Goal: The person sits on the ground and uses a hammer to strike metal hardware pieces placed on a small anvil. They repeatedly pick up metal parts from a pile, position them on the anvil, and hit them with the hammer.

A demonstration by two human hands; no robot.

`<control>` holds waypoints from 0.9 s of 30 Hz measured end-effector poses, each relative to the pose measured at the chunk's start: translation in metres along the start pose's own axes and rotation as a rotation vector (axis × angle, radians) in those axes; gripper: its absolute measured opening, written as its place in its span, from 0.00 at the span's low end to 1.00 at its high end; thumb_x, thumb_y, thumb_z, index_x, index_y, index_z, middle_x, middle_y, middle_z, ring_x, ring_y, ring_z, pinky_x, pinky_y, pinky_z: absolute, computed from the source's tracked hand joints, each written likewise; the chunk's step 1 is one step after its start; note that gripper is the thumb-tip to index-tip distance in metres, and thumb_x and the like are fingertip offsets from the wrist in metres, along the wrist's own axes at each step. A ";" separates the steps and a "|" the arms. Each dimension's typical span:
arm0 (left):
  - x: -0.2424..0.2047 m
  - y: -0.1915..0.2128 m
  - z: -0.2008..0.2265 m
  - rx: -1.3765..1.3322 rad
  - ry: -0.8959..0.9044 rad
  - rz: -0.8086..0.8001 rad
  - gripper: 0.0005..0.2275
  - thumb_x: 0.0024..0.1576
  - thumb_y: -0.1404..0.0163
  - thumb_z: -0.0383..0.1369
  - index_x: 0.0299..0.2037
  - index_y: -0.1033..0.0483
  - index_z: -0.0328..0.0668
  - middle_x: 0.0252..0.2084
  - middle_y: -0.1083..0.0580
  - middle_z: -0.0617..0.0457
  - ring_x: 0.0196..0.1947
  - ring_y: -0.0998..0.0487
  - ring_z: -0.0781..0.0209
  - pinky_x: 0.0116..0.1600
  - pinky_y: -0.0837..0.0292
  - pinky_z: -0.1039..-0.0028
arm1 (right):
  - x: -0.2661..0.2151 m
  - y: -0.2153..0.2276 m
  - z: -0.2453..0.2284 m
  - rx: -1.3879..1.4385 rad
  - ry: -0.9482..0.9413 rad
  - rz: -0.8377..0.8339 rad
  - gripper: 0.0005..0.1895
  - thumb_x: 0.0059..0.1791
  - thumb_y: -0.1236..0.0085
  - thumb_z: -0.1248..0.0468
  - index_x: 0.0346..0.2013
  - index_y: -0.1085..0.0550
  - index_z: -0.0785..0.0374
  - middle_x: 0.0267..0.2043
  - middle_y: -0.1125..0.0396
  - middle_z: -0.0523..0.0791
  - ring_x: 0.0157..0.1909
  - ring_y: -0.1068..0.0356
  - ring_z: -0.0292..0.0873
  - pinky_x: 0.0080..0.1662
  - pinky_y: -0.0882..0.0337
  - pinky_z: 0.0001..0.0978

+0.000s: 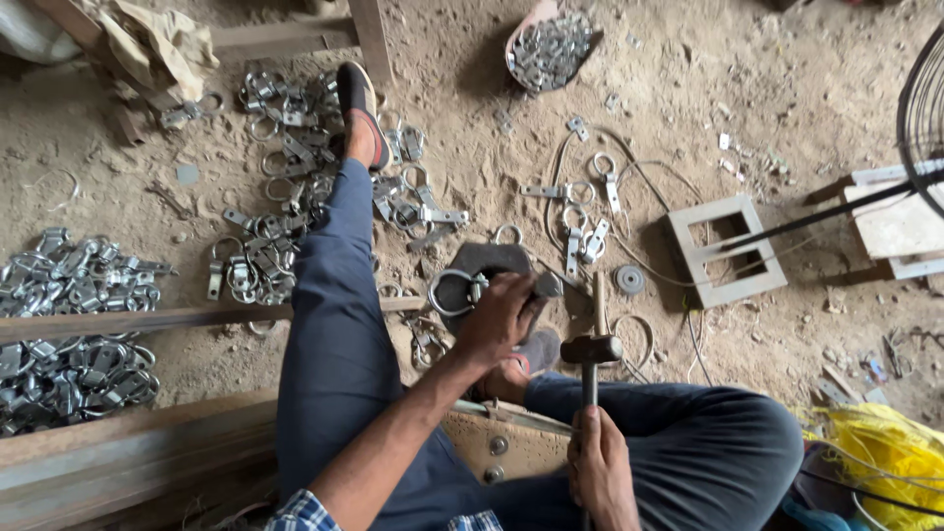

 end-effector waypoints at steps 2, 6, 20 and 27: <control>0.001 0.005 0.006 0.002 -0.046 0.036 0.13 0.65 0.50 0.36 0.53 0.26 0.34 0.39 0.23 0.42 0.43 0.20 0.47 0.48 0.23 0.59 | -0.008 0.006 -0.044 -0.261 0.357 0.144 0.22 0.58 0.62 0.47 0.35 0.30 0.61 0.14 0.42 0.44 0.13 0.45 0.36 0.17 0.44 0.34; 0.005 0.012 0.014 0.031 -0.120 0.102 0.14 0.64 0.48 0.37 0.51 0.26 0.31 0.41 0.22 0.39 0.44 0.21 0.43 0.47 0.25 0.56 | -0.031 0.042 -0.124 -0.328 0.793 0.317 0.18 0.57 0.57 0.50 0.37 0.28 0.61 0.18 0.37 0.47 0.19 0.39 0.41 0.24 0.40 0.37; -0.012 0.003 0.001 0.111 -0.245 0.224 0.17 0.57 0.44 0.31 0.55 0.28 0.33 0.46 0.24 0.36 0.48 0.24 0.36 0.52 0.27 0.53 | -0.011 0.026 -0.092 -0.597 0.626 0.188 0.21 0.54 0.51 0.56 0.53 0.29 0.70 0.20 0.32 0.54 0.23 0.27 0.47 0.28 0.31 0.41; -0.002 0.013 0.007 0.035 0.016 0.075 0.16 0.62 0.47 0.35 0.57 0.28 0.34 0.41 0.24 0.39 0.41 0.22 0.40 0.46 0.27 0.55 | -0.013 0.043 0.024 -0.154 0.769 0.173 0.25 0.61 0.60 0.50 0.50 0.29 0.72 0.25 0.34 0.48 0.16 0.44 0.34 0.21 0.41 0.24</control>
Point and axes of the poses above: each hand's wrist, its own x-axis towards the middle knuckle, its own y-axis out of the back of the hand, z = x × y, the point moved 7 cm from there along x, towards the middle knuckle
